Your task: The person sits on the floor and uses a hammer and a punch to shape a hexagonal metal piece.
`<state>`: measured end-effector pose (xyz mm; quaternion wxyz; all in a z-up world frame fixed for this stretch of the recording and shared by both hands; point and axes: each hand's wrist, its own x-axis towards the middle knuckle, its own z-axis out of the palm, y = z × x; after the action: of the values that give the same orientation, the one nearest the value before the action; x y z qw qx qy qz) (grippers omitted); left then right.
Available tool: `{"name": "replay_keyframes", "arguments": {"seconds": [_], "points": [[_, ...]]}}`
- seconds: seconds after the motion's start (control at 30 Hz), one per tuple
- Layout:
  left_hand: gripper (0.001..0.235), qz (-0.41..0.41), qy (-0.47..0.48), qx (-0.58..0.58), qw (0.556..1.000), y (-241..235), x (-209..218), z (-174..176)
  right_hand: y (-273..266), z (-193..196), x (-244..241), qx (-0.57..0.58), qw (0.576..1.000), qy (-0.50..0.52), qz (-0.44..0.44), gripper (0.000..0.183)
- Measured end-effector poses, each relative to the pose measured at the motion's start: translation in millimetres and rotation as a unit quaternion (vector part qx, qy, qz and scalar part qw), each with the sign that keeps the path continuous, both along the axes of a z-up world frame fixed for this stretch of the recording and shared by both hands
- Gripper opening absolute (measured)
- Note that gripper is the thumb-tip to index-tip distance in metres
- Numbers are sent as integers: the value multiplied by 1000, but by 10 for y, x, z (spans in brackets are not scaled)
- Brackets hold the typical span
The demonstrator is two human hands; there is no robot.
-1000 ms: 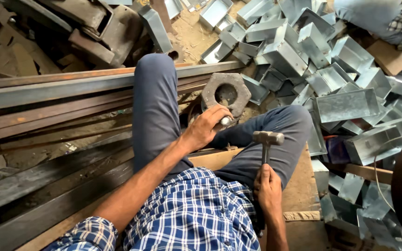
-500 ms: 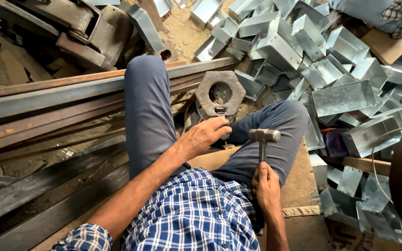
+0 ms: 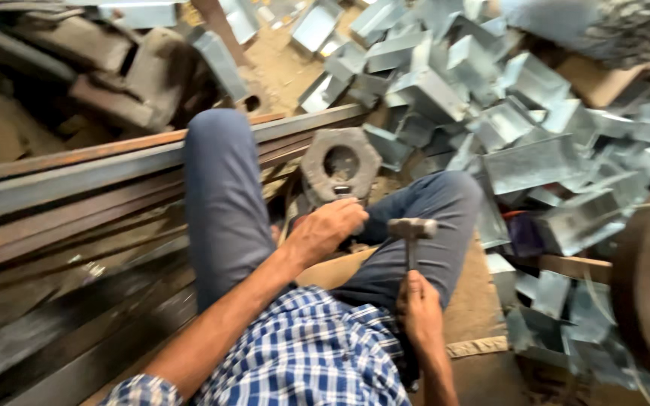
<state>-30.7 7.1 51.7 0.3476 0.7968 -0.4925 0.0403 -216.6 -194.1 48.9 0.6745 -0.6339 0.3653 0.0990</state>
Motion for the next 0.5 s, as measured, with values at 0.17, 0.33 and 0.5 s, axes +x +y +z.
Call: {"name": "replay_keyframes", "arguments": {"seconds": [0.17, 0.33, 0.5], "points": [[33, 65, 161, -59, 983, 0, 86, 119, -11, -21, -29, -32, 999, 14, 11, 46], [29, 59, 121, -38, 990, -6, 44, -79, 16, 17, -22, -38, 999, 0, 15, 46], [27, 19, 83, -29, 996, 63, 52, -270, 207, 341, 59, -328, 933, -96, 111, 42]]}}
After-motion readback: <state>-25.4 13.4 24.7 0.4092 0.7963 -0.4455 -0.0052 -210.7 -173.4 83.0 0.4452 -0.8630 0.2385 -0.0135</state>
